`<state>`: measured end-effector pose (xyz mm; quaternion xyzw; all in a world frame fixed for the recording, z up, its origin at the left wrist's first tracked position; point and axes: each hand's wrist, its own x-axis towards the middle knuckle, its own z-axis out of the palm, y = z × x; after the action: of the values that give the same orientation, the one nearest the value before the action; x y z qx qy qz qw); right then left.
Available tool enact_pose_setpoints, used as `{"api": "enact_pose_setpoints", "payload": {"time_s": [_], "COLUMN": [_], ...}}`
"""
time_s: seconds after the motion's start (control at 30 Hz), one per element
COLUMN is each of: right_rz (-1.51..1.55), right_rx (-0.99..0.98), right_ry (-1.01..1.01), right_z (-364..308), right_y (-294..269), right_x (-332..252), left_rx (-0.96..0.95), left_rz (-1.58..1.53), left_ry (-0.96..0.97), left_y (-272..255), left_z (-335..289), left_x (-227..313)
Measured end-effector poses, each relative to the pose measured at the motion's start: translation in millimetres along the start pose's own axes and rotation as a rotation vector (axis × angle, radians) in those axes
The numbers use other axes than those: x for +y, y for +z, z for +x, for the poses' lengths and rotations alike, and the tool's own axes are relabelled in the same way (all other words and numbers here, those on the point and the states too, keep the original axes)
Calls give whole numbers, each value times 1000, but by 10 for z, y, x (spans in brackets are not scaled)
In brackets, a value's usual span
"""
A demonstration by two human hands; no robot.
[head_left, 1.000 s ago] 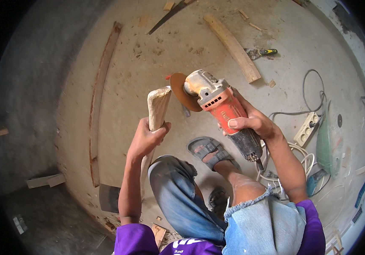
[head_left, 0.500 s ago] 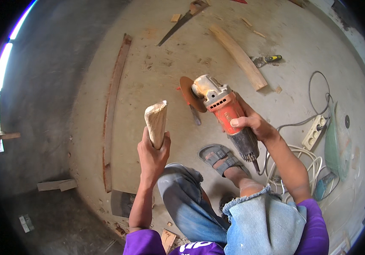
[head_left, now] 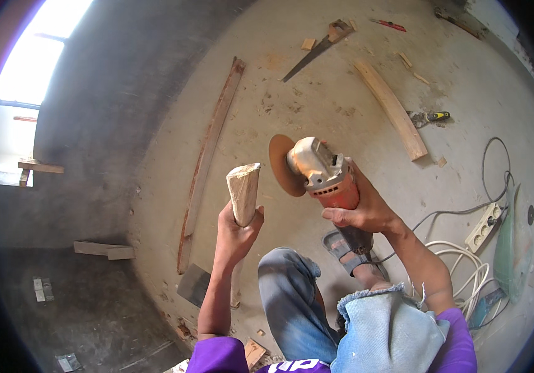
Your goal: The person sits on the floor and uses an angle grinder to sharpen the metal blade of a hoe. They hold the tool with one hand and the hoe with the other, grinding the edge and the metal head while sparks fly.
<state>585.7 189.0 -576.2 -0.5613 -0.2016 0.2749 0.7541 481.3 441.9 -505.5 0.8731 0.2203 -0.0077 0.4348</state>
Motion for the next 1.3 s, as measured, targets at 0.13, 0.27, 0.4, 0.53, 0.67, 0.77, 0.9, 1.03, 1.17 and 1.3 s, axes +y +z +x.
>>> {"api": "enact_pose_setpoints", "payload": {"time_s": [0.13, 0.27, 0.4, 0.53, 0.67, 0.77, 0.9, 1.03, 1.17, 1.3], "right_rz": [-76, -108, -118, -32, -115, -133, -64, 80, 130, 154], "right_rx": [-9, -11, 23, -14, 52, 80, 122, 127, 121, 118], "right_ry": [-8, -61, -91, -81, -146, -189, -210, -184, -160, -144], "right_z": [53, 117, 115, 164, 181, 226, 224, 242, 239, 238], "right_y": [75, 57, 128, 123, 165, 202, 302, 381, 413, 442], "right_x": [37, 182, 131, 136, 171, 257, 273, 327, 322, 317], "left_rx": [-18, -23, -36, -57, -66, -73, -54, -1, 58, 160], "left_rz": [20, -13, -10, -25, 2, -9, -10, 25, 26, 21], "left_ry": [2, -19, -25, -22, -51, -32, -27, -22, 5, 51], "left_y": [0, -45, -83, -108, -194, -182, -139, -67, -1, 107], "left_z": [-26, -7, -1, -4, 21, 16, 44, 44, 37, 14], "left_x": [27, 12, -17, -43, -73, -61, -78, -73, -63, -13]}}
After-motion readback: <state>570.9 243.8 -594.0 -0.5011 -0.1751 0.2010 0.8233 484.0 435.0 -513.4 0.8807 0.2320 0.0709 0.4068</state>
